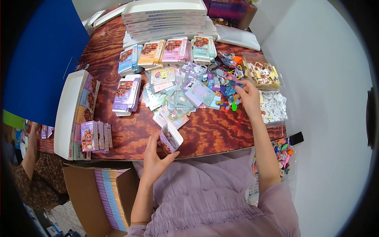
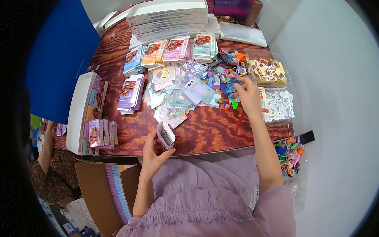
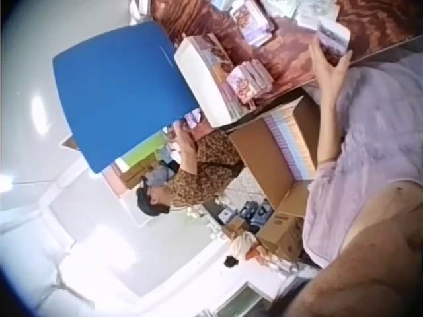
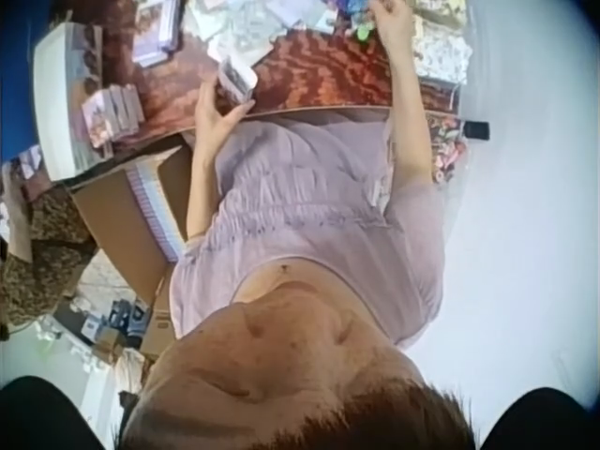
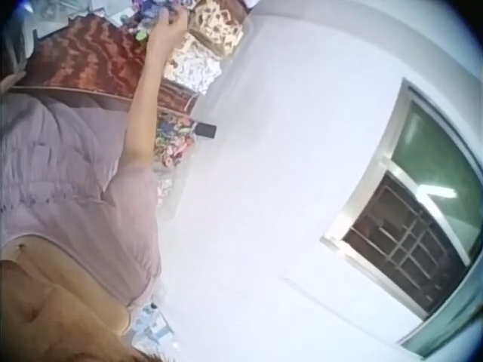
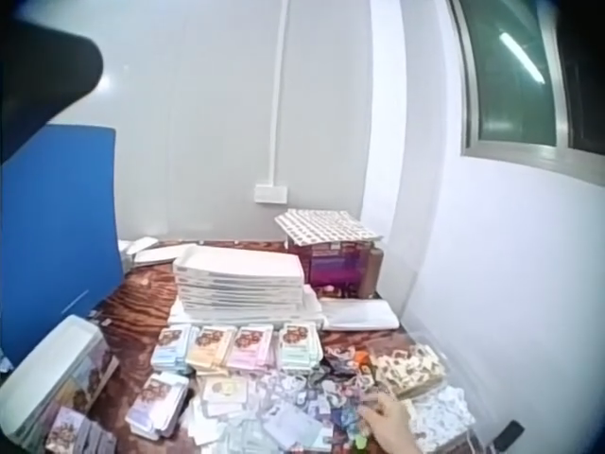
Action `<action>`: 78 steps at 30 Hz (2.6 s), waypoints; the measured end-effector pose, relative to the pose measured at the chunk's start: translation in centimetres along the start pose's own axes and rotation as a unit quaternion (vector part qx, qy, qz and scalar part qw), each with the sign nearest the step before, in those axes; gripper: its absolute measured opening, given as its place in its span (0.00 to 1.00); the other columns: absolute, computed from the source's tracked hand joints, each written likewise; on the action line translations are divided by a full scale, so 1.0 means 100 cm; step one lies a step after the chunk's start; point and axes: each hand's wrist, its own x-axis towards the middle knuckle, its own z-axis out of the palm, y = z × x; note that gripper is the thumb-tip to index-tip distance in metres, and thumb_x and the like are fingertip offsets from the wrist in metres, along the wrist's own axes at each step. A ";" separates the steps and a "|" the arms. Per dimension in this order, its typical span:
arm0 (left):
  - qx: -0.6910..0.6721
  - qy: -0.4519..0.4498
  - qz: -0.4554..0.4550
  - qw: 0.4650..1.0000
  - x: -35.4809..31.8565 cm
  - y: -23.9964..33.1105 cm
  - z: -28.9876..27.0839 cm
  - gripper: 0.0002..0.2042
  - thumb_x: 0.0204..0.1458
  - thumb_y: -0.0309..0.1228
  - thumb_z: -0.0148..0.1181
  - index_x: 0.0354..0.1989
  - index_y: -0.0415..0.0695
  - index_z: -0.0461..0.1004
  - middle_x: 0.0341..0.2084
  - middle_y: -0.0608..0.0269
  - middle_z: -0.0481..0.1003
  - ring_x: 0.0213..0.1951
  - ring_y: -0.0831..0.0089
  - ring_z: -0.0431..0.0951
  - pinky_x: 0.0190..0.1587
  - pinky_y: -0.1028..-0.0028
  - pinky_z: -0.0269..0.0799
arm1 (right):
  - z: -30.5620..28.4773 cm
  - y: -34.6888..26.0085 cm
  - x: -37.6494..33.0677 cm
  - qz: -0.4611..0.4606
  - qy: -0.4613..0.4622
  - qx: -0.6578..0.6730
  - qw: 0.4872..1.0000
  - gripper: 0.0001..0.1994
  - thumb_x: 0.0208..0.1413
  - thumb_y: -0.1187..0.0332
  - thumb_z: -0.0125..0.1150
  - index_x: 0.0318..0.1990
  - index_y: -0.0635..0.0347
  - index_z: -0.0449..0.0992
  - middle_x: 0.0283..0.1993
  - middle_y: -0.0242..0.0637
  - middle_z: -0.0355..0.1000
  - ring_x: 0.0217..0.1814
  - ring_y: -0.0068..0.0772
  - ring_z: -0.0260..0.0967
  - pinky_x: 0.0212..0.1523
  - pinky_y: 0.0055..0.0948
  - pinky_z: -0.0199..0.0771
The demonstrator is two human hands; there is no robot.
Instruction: Sorting and inspecting small colorful packets and stickers on a table.
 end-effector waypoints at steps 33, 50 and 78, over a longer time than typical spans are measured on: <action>0.211 0.051 0.121 0.969 -0.011 0.021 0.024 0.35 0.40 0.30 0.74 0.59 0.37 0.65 0.52 0.47 0.69 0.54 0.50 0.71 0.53 0.58 0.70 | 0.069 -0.105 -0.124 -0.233 -0.297 -0.139 0.915 0.14 0.50 0.79 0.64 0.46 0.64 0.74 0.38 0.45 0.74 0.39 0.45 0.75 0.38 0.38 0.74; 0.076 0.032 0.062 0.995 -0.006 0.021 0.028 0.34 0.40 0.28 0.74 0.59 0.38 0.66 0.50 0.48 0.71 0.52 0.51 0.73 0.53 0.62 0.71 | 0.045 -0.101 -0.141 -0.193 -0.156 0.000 0.969 0.06 0.56 0.80 0.61 0.41 0.67 0.78 0.40 0.38 0.76 0.38 0.27 0.74 0.37 0.24 0.72; 0.105 -0.110 0.101 0.983 0.011 0.059 0.076 0.36 0.38 0.23 0.72 0.61 0.42 0.66 0.52 0.52 0.70 0.54 0.54 0.73 0.55 0.63 0.70 | -0.140 0.041 -0.028 0.044 -0.072 -0.180 0.980 0.07 0.49 0.70 0.68 0.34 0.62 0.83 0.30 0.41 0.79 0.30 0.30 0.75 0.33 0.32 0.71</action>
